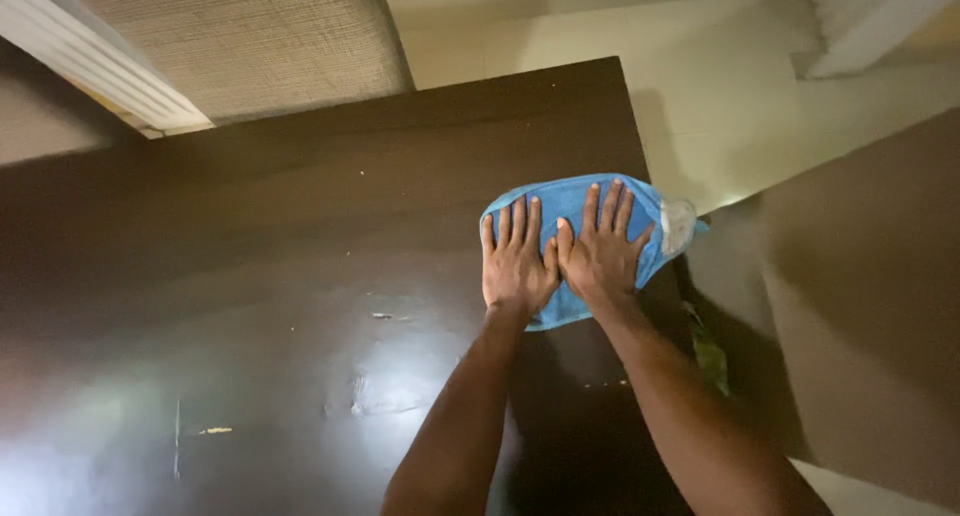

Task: Wiping a dark brown wooden dining table with a blue cloth.

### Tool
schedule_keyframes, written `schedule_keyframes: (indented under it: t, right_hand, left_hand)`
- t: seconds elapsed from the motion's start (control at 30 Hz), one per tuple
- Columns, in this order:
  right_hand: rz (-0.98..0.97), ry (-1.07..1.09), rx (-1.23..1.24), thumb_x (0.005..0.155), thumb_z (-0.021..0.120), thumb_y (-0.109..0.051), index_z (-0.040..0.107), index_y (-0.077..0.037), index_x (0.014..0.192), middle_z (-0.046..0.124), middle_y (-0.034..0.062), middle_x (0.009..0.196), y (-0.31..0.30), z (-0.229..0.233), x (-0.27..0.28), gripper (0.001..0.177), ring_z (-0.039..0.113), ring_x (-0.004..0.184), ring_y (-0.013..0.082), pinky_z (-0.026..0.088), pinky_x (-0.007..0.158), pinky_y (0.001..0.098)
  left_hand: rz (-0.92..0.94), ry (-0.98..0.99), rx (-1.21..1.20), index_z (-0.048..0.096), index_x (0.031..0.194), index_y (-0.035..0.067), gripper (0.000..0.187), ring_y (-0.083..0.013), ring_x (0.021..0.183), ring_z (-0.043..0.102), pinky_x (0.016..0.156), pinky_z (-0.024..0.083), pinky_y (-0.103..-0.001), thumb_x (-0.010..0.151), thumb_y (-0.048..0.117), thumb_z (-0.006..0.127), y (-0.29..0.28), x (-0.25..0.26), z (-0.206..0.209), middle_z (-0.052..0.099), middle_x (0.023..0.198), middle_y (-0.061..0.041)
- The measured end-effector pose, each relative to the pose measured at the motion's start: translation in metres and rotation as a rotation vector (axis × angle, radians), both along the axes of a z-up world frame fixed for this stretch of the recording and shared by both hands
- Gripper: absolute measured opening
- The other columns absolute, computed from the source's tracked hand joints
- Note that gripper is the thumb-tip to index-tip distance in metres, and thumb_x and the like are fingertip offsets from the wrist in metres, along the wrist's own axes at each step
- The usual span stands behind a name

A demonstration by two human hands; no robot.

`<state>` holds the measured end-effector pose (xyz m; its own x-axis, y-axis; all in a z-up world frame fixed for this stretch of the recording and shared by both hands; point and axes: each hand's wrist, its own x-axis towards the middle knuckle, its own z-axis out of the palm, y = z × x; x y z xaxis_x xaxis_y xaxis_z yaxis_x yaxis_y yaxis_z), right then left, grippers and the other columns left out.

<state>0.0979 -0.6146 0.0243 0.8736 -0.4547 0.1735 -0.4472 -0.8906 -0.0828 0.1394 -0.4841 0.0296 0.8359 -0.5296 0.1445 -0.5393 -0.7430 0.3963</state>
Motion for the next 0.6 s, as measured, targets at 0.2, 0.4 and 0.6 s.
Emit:
schedule_keyframes:
  t: [0.2, 0.4, 0.6]
  right_hand:
    - [0.032, -0.039, -0.003, 0.104, 0.041, -0.056, 0.031, -0.001, 0.160, 0.020, 0.0275, 0.167, -0.021, -0.003, 0.036, 0.079, 0.020, 0.153, 0.0451, 0.019, 0.107, 0.0814]
    - [0.036, -0.029, -0.005, 0.102, 0.042, -0.055, 0.030, -0.002, 0.159, 0.020, 0.0267, 0.167, -0.034, 0.003, 0.070, 0.079, 0.020, 0.154, 0.0437, 0.021, 0.107, 0.0809]
    - [0.052, -0.008, 0.021, 0.104, 0.039, -0.056, 0.029, -0.003, 0.161, 0.018, 0.0277, 0.168, -0.053, -0.001, 0.107, 0.079, 0.018, 0.155, 0.0428, 0.021, 0.109, 0.0800]
  left_hand:
    - [0.021, -0.037, 0.012, 0.030, 0.160, 0.005, 0.068, -0.0340, 0.155, 0.022, 0.127, 0.006, -0.055, 0.103, 0.042, 0.032, -0.019, 0.035, -0.008, 0.031, 0.166, -0.017]
    - [0.042, -0.049, -0.014, 0.031, 0.159, 0.005, 0.067, -0.0331, 0.154, 0.022, 0.127, 0.007, -0.055, 0.103, 0.042, 0.032, -0.032, 0.064, 0.004, 0.032, 0.165, -0.017]
    - [0.055, -0.058, -0.042, 0.033, 0.159, 0.004, 0.068, -0.0331, 0.154, 0.024, 0.126, 0.009, -0.056, 0.101, 0.039, 0.037, -0.050, 0.100, -0.003, 0.034, 0.165, -0.017]
